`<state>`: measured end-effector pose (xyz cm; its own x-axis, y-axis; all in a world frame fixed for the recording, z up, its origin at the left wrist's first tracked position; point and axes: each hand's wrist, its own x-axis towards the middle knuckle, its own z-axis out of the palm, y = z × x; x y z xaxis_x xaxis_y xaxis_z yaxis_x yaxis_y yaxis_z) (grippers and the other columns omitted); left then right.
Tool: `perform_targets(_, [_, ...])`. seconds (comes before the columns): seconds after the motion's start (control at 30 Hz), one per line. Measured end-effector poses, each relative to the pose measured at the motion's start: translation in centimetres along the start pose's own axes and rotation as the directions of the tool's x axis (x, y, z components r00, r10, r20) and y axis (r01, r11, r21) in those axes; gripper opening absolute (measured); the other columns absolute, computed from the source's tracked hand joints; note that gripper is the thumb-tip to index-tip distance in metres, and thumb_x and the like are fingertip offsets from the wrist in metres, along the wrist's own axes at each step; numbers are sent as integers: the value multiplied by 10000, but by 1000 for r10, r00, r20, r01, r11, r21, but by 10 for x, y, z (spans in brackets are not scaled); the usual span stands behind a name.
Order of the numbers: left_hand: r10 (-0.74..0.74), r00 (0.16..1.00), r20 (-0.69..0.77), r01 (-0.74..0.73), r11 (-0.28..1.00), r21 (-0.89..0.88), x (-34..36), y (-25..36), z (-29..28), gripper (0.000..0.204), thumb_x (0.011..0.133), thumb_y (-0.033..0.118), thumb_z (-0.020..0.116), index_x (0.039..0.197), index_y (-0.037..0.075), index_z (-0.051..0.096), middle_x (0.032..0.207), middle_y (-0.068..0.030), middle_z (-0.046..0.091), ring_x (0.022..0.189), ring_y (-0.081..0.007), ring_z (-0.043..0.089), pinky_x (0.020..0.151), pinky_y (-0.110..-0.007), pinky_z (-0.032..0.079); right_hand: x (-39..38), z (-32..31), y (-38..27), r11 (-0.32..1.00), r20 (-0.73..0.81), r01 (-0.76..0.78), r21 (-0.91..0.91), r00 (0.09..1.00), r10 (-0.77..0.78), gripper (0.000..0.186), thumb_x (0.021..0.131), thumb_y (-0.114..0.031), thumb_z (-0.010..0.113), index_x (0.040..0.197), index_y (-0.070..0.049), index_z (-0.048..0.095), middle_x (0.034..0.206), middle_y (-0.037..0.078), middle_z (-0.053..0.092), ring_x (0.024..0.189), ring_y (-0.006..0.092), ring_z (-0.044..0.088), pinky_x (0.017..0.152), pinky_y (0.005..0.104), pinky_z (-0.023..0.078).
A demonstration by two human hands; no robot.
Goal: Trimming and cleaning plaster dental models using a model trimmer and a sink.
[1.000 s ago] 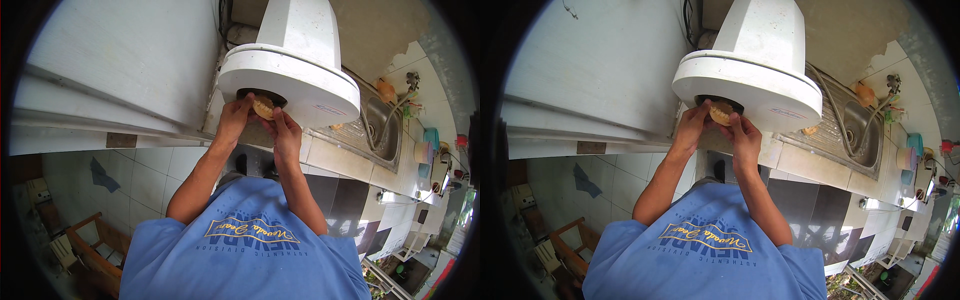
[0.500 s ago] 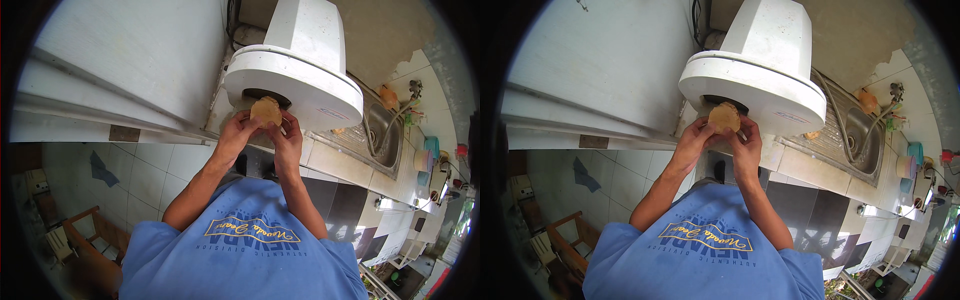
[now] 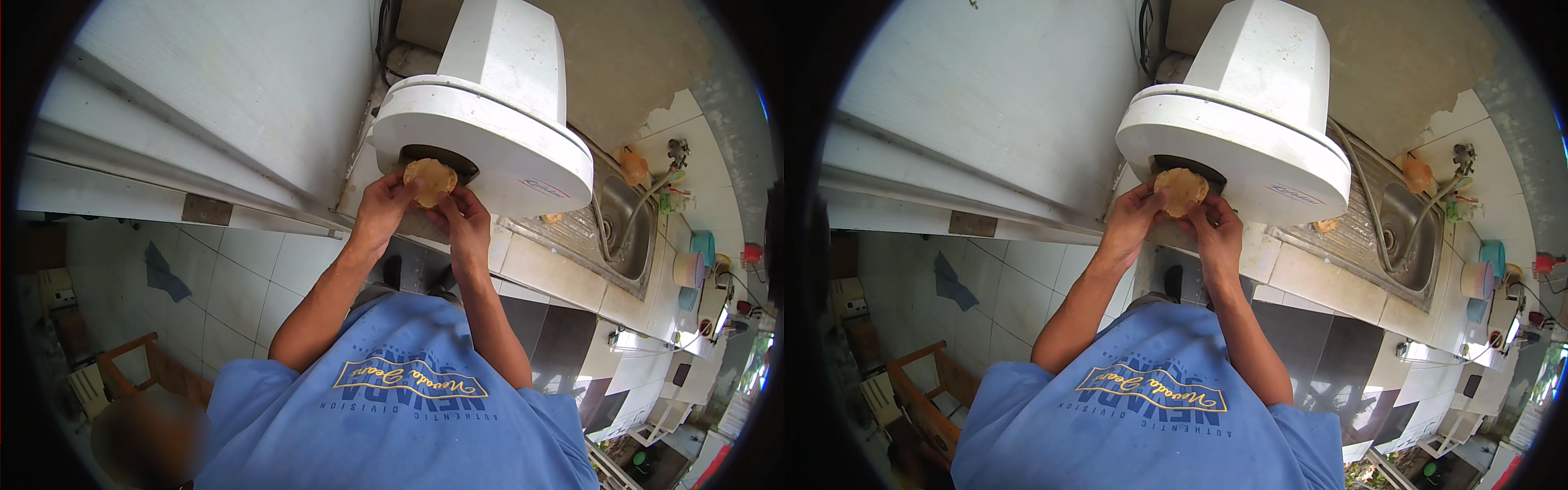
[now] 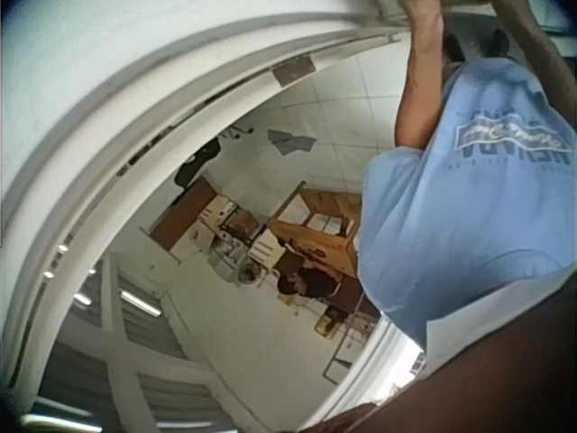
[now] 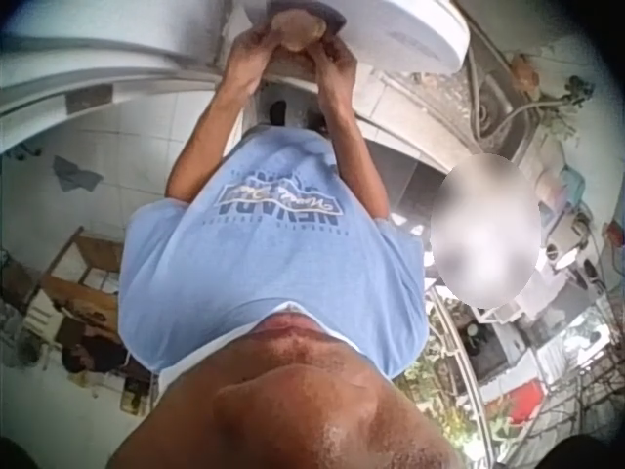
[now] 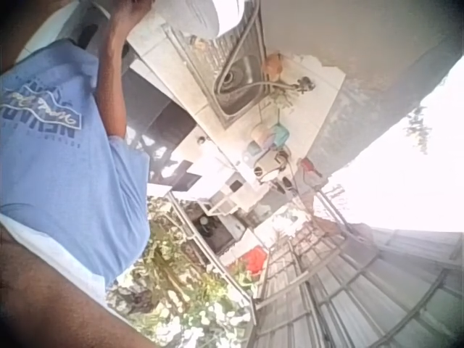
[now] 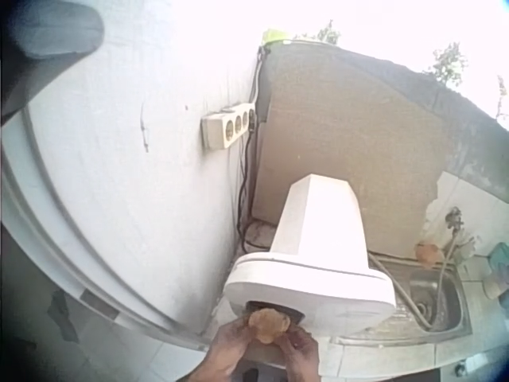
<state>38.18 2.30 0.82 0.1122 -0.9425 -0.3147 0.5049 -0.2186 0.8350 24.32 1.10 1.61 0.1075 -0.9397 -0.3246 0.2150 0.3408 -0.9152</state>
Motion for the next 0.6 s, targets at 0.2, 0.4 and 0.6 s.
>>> perform_targets(0.2, [0, 1000, -17, 2, 996, 95, 13, 1, 0, 369, 923, 205, 641, 1125, -103, 608, 964, -121, 685, 852, -129, 645, 802, -245, 526, 8, 3, 1, 999, -41, 26, 19, 999, -25, 298, 919, -140, 627, 1120, 74, 575, 978, 110, 643, 862, 159, 650, 798, 274, 561])
perform_targets(0.4, [-48, 999, -11, 49, 992, 113, 15, 7, 0, 356, 927, 207, 636, 1098, -105, 634, 962, -122, 685, 833, -131, 649, 777, -246, 534, 10, 4, 4, 1000, -67, 17, 6, 998, -17, 280, 915, -128, 628, 1097, 81, 585, 963, 111, 640, 842, 163, 653, 785, 265, 563])
perform_targets(0.6, [-49, 999, 10, 48, 994, 97, 20, 8, 0, 359, 933, 212, 628, 1105, -104, 632, 965, -120, 684, 837, -128, 647, 776, -253, 535, 9, 6, 5, 998, -106, 56, 41, 993, -51, 260, 896, -114, 653, 1049, 89, 597, 880, 107, 640, 772, 158, 661, 718, 241, 551])
